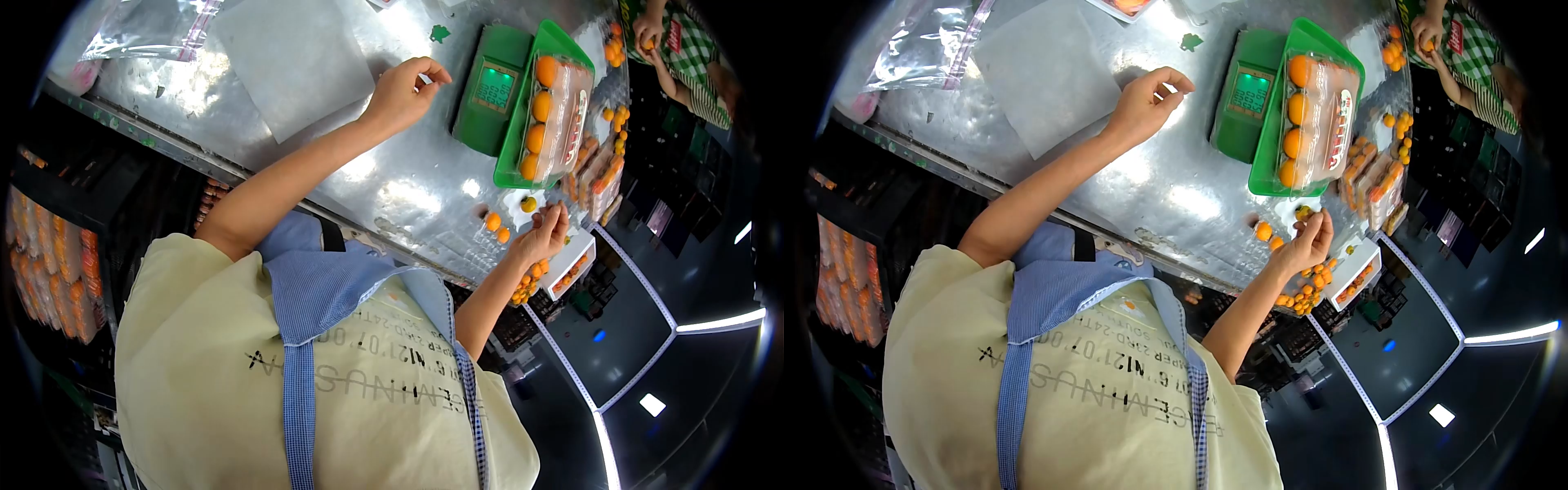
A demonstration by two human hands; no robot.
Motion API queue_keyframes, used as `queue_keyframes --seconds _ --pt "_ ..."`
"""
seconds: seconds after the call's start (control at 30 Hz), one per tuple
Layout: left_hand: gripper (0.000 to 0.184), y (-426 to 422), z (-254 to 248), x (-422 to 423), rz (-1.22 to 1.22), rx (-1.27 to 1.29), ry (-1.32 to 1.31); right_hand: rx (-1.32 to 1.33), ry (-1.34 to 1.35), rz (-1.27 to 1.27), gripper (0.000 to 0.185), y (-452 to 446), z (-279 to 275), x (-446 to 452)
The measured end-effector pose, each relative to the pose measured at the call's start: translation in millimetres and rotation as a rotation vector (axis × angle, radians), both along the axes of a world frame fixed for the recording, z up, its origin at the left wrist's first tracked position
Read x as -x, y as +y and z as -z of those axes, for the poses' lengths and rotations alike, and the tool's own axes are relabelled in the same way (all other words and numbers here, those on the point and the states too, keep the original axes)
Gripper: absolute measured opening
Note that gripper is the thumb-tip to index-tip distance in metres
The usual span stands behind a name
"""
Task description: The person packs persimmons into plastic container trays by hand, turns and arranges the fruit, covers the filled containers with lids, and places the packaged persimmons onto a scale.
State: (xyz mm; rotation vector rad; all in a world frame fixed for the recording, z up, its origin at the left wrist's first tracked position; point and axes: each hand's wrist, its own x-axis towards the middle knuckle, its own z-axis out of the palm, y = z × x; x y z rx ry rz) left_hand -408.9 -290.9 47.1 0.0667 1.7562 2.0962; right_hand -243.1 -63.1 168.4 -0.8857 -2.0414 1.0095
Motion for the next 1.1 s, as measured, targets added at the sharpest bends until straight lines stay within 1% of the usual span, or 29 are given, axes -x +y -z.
queue_keyframes --seconds 0.03,0.07,0.1,0.17,0.23,0.27,0.37,0.4,0.5,0.53,0.63,0.67,0.77,0.8,0.9,0.97,1.03,1.1 --pt "0.014 0.4 0.0 -0.1 0.003 -0.005 0.009 -0.080 -0.018 -0.003 0.027 -5.2 0.1 3.3" --pt "0.015 1.5 2.0 -1.6 -0.008 -0.005 0.008 -0.252 -0.186 -0.011 0.038 -12.3 -4.1 6.5" --pt "0.016 3.5 5.1 -2.7 -0.015 -0.009 0.014 -0.375 -0.256 -0.069 0.055 -7.4 -0.4 6.8" --pt "0.019 7.0 0.2 1.2 -0.031 -0.007 0.053 -0.598 -0.368 -0.170 0.070 -23.1 -3.4 23.7" --pt "0.023 8.6 -12.9 2.3 -0.057 0.015 0.113 -0.827 -0.449 -0.204 0.079 -25.9 -1.4 35.7" --pt "0.023 11.0 -19.6 3.9 -0.055 0.023 0.193 -0.837 -0.430 -0.204 0.073 -27.0 -0.2 42.1" --pt "0.026 18.4 -41.9 14.6 -0.069 0.051 0.452 -0.904 -0.480 -0.194 0.065 -14.6 4.6 48.9" --pt "0.029 20.7 -55.1 17.9 -0.024 0.079 0.493 -0.927 -0.426 -0.190 0.053 -12.3 4.1 50.3" --pt "0.032 41.7 -85.0 29.8 -0.022 0.196 0.959 -0.970 -0.357 -0.231 0.047 -8.4 -2.5 49.6" --pt "0.045 50.3 -94.2 32.2 0.077 0.192 1.000 -0.985 -0.314 -0.187 0.038 -7.8 -7.1 50.4" --pt "0.059 83.7 -120.8 36.5 0.192 0.318 1.364 -1.014 -0.187 -0.143 0.031 8.7 -13.5 51.5" --pt "0.071 96.7 -123.0 38.8 0.249 0.322 1.429 -1.025 -0.130 -0.125 0.025 10.1 -19.7 53.6" --pt "0.076 134.7 -126.7 48.9 0.249 0.478 1.736 -1.018 -0.120 -0.131 0.024 23.5 -32.0 52.6" --pt "0.065 148.6 -125.2 55.9 0.191 0.459 1.841 -0.976 -0.095 -0.144 0.025 27.5 -36.5 52.9" --pt "0.048 174.2 -138.5 69.1 0.256 0.477 1.955 -0.949 -0.064 -0.180 0.029 46.9 -43.5 50.0" --pt "0.034 180.6 -154.6 68.3 0.264 0.405 1.938 -0.917 0.078 -0.209 0.034 46.6 -61.5 45.8" --pt "0.031 187.3 -163.3 68.0 0.248 0.353 1.961 -0.861 0.159 -0.174 0.038 43.4 -65.4 28.2" --pt "0.038 182.1 -159.9 68.1 0.304 0.452 1.925 -0.788 0.163 -0.121 0.035 44.2 -59.6 -0.1"
